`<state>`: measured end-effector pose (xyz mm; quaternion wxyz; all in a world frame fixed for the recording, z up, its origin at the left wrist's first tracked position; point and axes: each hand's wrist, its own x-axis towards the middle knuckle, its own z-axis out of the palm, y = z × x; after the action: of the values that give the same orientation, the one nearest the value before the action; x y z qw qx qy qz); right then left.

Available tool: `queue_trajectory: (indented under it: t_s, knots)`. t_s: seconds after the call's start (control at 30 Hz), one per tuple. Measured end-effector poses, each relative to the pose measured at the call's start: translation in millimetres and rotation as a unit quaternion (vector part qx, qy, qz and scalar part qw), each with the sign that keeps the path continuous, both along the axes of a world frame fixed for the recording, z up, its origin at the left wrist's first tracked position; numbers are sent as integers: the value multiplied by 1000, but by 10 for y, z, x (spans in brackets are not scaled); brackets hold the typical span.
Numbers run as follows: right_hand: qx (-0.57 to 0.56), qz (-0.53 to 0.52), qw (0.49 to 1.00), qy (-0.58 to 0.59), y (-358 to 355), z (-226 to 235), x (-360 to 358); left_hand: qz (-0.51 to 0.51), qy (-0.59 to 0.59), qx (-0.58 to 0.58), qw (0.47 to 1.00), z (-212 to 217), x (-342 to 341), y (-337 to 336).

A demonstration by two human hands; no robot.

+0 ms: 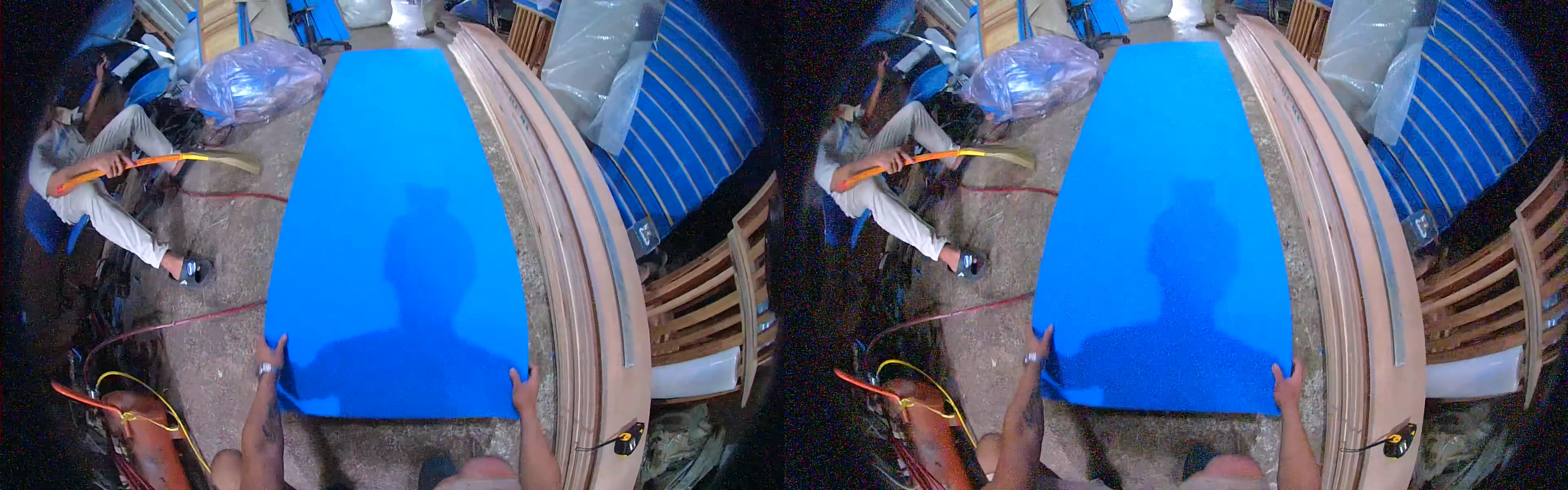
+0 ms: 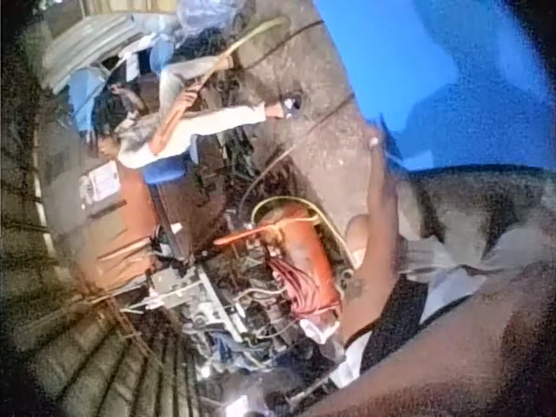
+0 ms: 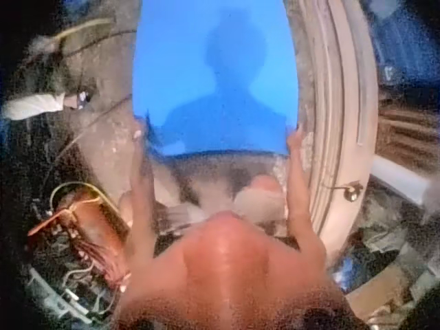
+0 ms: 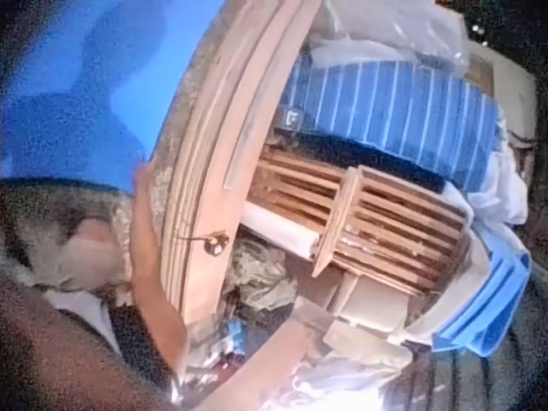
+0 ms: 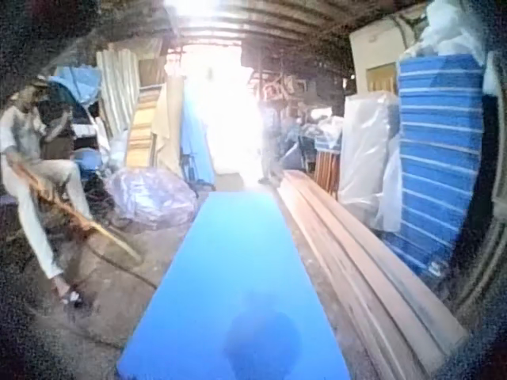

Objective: Measure and cut a blue foam sheet using a tape measure and utility knife.

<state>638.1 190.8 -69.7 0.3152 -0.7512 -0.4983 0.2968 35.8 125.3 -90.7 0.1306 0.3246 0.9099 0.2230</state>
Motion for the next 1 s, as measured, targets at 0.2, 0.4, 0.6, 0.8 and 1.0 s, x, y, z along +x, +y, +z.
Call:
queue_trajectory:
  t_s: [0.2,0.4,0.6,0.8,1.0]
  knots:
    - [-71,26,995,-61,-294,-40,135,20,-72,40,996,-117,113,-388]
    - [-21,2,995,-97,-678,-70,270,-3,-39,61,997,-89,355,-341]
    - [-12,46,994,-102,-222,59,340,-13,-76,83,994,-136,300,-121]
    - [-166,-9,974,-154,-491,-181,363,-2,-35,84,996,-739,60,-184]
    - [-135,8,970,-200,-1365,33,715,-42,-59,-43,996,-786,-16,-55]
